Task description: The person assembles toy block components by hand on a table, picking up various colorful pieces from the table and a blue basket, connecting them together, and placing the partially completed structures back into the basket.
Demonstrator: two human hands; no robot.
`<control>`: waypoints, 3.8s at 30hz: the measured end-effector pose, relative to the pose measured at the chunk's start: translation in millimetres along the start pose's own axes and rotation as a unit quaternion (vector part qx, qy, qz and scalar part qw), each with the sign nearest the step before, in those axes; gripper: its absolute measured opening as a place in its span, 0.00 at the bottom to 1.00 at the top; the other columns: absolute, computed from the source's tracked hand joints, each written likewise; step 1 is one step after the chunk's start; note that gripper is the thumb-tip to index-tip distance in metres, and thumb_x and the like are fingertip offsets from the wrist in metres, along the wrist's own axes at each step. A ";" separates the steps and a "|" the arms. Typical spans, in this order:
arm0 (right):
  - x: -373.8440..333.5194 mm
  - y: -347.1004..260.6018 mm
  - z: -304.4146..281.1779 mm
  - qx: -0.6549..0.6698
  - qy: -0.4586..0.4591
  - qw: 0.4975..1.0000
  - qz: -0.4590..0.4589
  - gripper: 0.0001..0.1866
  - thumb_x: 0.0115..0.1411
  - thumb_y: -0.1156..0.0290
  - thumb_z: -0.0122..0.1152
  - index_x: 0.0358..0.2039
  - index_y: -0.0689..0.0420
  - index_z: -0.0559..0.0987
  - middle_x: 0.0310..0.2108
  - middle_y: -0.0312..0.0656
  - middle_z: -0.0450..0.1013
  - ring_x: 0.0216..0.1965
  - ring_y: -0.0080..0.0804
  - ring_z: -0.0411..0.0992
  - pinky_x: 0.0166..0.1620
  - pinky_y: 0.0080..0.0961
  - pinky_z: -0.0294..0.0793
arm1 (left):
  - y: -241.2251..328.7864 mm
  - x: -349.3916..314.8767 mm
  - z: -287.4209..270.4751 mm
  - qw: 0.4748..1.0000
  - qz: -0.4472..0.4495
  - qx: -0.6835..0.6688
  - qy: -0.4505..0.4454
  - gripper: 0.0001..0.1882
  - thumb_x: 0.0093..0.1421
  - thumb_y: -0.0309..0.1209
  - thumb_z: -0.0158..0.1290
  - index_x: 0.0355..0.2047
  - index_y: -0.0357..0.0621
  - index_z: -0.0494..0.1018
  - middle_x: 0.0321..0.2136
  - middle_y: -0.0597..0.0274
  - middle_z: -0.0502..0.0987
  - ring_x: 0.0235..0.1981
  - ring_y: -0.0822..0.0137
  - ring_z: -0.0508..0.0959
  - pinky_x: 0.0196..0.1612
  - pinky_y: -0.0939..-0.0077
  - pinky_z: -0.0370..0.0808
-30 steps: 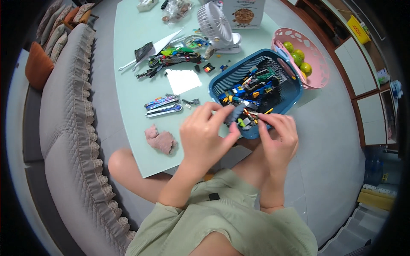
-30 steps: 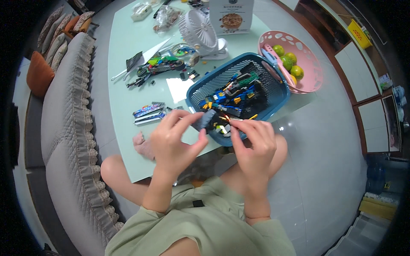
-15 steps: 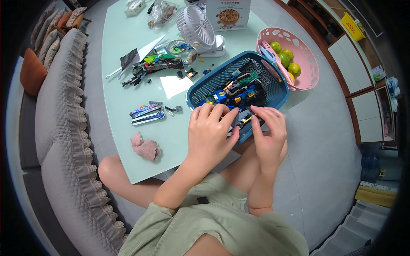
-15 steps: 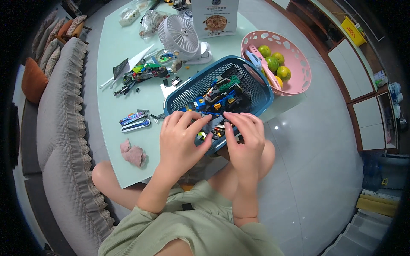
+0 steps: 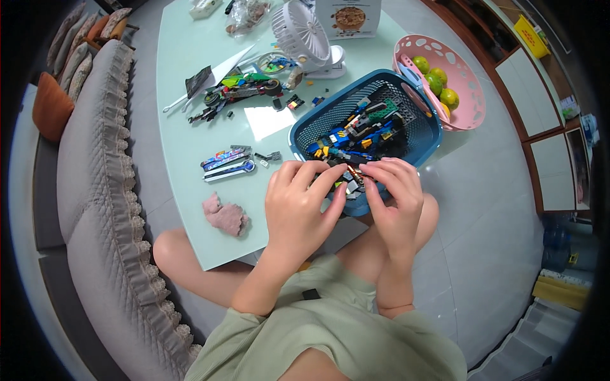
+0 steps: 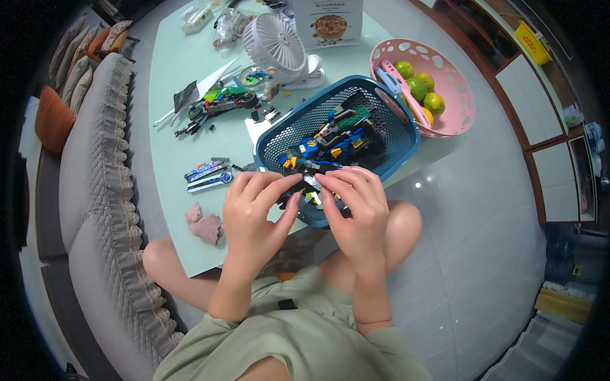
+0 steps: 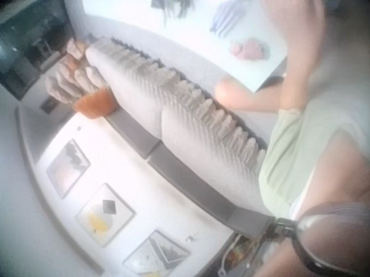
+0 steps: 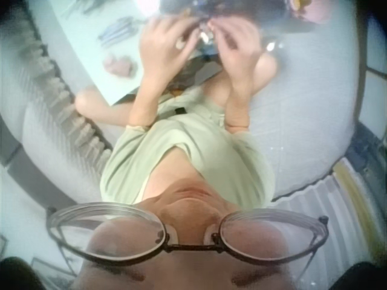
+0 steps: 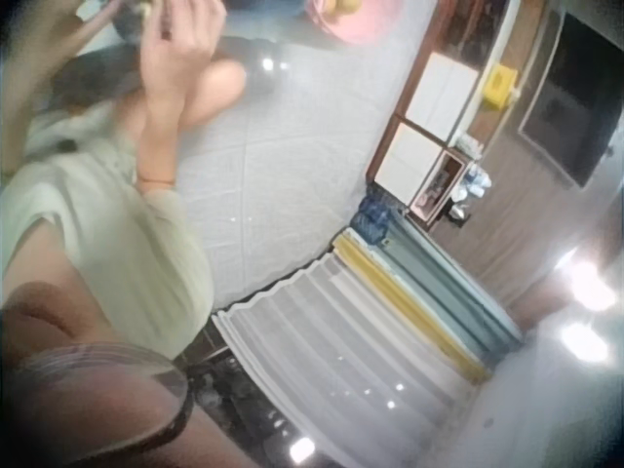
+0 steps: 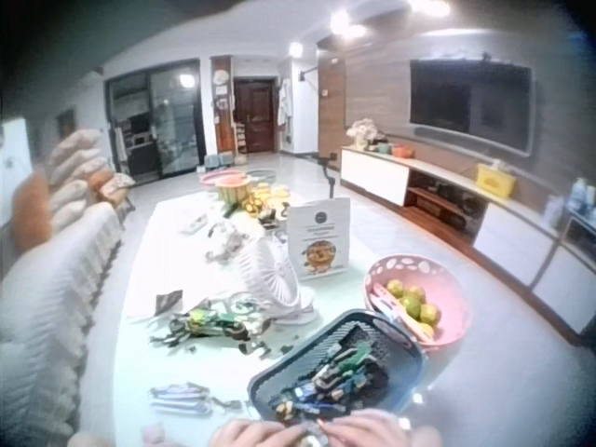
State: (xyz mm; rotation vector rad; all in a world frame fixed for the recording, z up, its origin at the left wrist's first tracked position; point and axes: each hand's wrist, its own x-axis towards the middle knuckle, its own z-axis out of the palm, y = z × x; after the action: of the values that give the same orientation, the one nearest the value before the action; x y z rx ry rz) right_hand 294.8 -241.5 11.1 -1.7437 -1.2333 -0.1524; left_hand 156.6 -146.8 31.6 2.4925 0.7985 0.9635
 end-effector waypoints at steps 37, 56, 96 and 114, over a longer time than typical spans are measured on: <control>-14.2 -46.9 173.1 -0.064 -0.236 0.969 0.046 0.14 0.56 0.68 0.66 0.44 0.49 0.83 0.41 0.36 0.79 0.44 0.37 0.76 0.45 0.34 0.76 | -235.5 -70.8 -98.3 0.972 -0.123 0.191 -0.056 0.13 0.50 0.30 0.64 0.38 0.53 0.81 0.34 0.70 0.81 0.38 0.62 0.78 0.41 0.65 0.74; -0.3 -45.0 194.8 -0.116 -0.249 0.960 0.045 0.17 0.50 0.67 0.71 0.43 0.52 0.85 0.40 0.36 0.78 0.44 0.35 0.75 0.44 0.33 0.77 | -244.5 -69.3 -84.1 0.972 -0.173 0.132 -0.089 0.12 0.48 0.32 0.67 0.34 0.53 0.82 0.32 0.72 0.80 0.36 0.65 0.78 0.38 0.68 0.76; 18.3 -89.9 76.3 0.001 -0.134 0.991 0.021 0.16 0.50 0.70 0.73 0.41 0.54 0.83 0.39 0.37 0.76 0.38 0.37 0.76 0.36 0.31 0.75 | -145.8 -35.3 -123.7 0.991 -0.132 -0.030 0.013 0.15 0.51 0.24 0.65 0.41 0.42 0.80 0.40 0.63 0.81 0.39 0.65 0.77 0.39 0.73 0.70; 103.1 51.2 -25.1 -0.004 -0.239 0.971 0.007 0.15 0.53 0.69 0.70 0.41 0.59 0.82 0.41 0.41 0.76 0.47 0.39 0.73 0.53 0.32 0.69 | -65.0 34.5 -5.6 0.997 -0.077 0.001 -0.017 0.12 0.47 0.34 0.70 0.33 0.50 0.83 0.46 0.66 0.76 0.51 0.55 0.68 0.49 0.64 0.71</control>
State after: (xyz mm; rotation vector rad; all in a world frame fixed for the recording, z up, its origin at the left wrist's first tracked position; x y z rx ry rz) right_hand 394.4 -193.5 51.8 -1.8569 -1.5609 0.2897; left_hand 149.3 -74.2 20.3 2.4010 0.9647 0.8649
